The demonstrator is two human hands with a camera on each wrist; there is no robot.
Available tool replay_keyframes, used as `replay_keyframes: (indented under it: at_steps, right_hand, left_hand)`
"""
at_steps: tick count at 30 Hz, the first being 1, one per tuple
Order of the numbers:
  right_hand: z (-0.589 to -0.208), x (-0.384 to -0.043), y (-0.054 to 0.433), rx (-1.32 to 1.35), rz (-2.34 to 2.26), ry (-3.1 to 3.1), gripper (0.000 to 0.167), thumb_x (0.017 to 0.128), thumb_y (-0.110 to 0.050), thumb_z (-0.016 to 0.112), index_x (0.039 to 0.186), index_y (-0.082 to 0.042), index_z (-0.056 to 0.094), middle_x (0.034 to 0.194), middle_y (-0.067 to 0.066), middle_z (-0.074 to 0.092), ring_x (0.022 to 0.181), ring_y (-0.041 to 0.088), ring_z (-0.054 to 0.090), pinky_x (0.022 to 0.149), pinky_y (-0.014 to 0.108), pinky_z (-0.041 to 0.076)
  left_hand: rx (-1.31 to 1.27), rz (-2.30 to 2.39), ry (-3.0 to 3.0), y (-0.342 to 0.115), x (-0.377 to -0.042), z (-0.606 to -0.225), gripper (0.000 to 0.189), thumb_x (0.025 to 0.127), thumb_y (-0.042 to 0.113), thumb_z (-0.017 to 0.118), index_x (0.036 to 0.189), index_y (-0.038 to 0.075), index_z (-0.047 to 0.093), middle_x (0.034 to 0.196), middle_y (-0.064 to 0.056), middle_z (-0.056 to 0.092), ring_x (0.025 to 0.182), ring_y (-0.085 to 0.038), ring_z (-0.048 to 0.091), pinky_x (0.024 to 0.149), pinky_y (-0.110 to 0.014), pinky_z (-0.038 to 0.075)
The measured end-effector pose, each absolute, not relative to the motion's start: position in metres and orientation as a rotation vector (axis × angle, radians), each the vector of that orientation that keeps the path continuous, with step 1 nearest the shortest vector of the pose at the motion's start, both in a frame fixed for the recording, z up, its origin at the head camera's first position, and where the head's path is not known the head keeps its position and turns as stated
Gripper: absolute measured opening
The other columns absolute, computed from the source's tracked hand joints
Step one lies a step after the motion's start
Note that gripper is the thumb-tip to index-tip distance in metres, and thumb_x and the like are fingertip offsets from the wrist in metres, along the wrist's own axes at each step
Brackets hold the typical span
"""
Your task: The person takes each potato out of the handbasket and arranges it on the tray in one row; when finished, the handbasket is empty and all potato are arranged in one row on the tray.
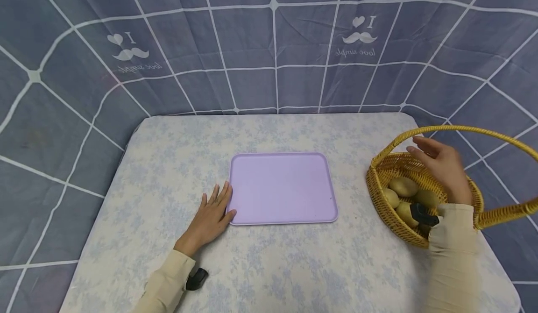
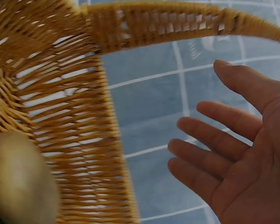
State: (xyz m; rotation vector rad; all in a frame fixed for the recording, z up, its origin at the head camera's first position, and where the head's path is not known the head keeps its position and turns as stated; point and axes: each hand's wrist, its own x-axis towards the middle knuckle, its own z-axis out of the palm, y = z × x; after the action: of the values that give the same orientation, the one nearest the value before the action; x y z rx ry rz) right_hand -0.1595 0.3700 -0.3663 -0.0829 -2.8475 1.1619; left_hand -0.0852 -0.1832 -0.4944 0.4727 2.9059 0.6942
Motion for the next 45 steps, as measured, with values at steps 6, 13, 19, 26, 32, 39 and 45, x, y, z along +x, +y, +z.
replay_keyframes:
  at_steps: [6,13,19,26,32,39,45]
  right_hand:
    - [-0.394,-0.17,0.374,-0.062,1.316,-2.816,0.058,0.094,-0.039,0.059,0.137,-0.001,0.051,0.102,-0.033,0.054,0.091,-0.018,0.048,0.072,0.003,0.041]
    - [-0.402,-0.171,0.371,-0.078,1.309,-2.793,0.052,0.094,-0.037,0.06,0.129,0.002,0.057,0.093,-0.035,0.056,0.086,-0.014,0.053,0.07,0.007,0.045]
    - [-0.404,-0.172,0.372,-0.061,1.248,-2.909,0.052,0.094,-0.039,0.06,0.124,0.003,0.061,0.09,-0.03,0.062,0.082,-0.015,0.052,0.069,0.01,0.044]
    - [-0.413,-0.173,0.371,0.279,1.291,-3.114,0.043,0.096,-0.028,0.059,0.127,0.003,0.06,0.125,0.021,0.061,0.099,-0.016,0.048,0.08,0.004,0.04]
    - [-0.414,-0.175,0.367,0.422,1.166,-3.254,0.046,0.094,-0.025,0.063,0.128,0.006,0.058,0.126,0.025,0.059,0.11,0.01,0.055,0.081,0.01,0.043]
    - [-0.414,-0.17,0.37,0.319,1.252,-3.316,0.049,0.094,-0.022,0.061,0.13,0.011,0.053,0.122,0.028,0.059,0.096,0.02,0.06,0.072,0.022,0.052]
    - [-0.417,-0.16,0.376,0.066,1.7,-3.181,0.029,0.096,-0.013,0.054,0.111,0.011,0.058,0.083,0.012,0.059,0.065,0.016,0.054,0.052,0.036,0.049]
  left_hand:
    - [0.473,0.703,2.902,-0.183,-0.085,-0.494,0.068,0.1,0.033,0.048,0.154,0.006,0.015,0.16,-0.007,0.011,0.147,-0.034,0.006,0.115,-0.061,0.0]
    - [0.474,0.72,2.905,-0.183,-0.085,-0.494,0.067,0.1,0.032,0.048,0.153,0.006,0.016,0.16,-0.008,0.012,0.147,-0.034,0.007,0.115,-0.061,0.0]
    - [0.471,0.721,2.906,-0.183,-0.085,-0.495,0.067,0.101,0.031,0.048,0.154,0.006,0.015,0.16,-0.007,0.011,0.147,-0.034,0.007,0.115,-0.061,-0.001]
    - [0.473,0.73,2.899,-0.183,-0.085,-0.495,0.067,0.101,0.032,0.047,0.154,0.007,0.014,0.16,-0.007,0.011,0.147,-0.033,0.006,0.115,-0.061,-0.001]
    - [0.467,0.726,2.9,-0.183,-0.085,-0.494,0.067,0.101,0.032,0.047,0.154,0.007,0.014,0.16,-0.007,0.011,0.147,-0.033,0.006,0.115,-0.061,-0.002]
    - [0.463,0.726,2.902,-0.183,-0.084,-0.492,0.067,0.101,0.031,0.047,0.154,0.006,0.015,0.159,-0.007,0.012,0.147,-0.034,0.007,0.115,-0.061,-0.001]
    - [0.463,0.741,2.899,-0.183,-0.084,-0.492,0.066,0.101,0.031,0.047,0.153,0.006,0.015,0.159,-0.006,0.012,0.147,-0.034,0.007,0.114,-0.062,-0.001]
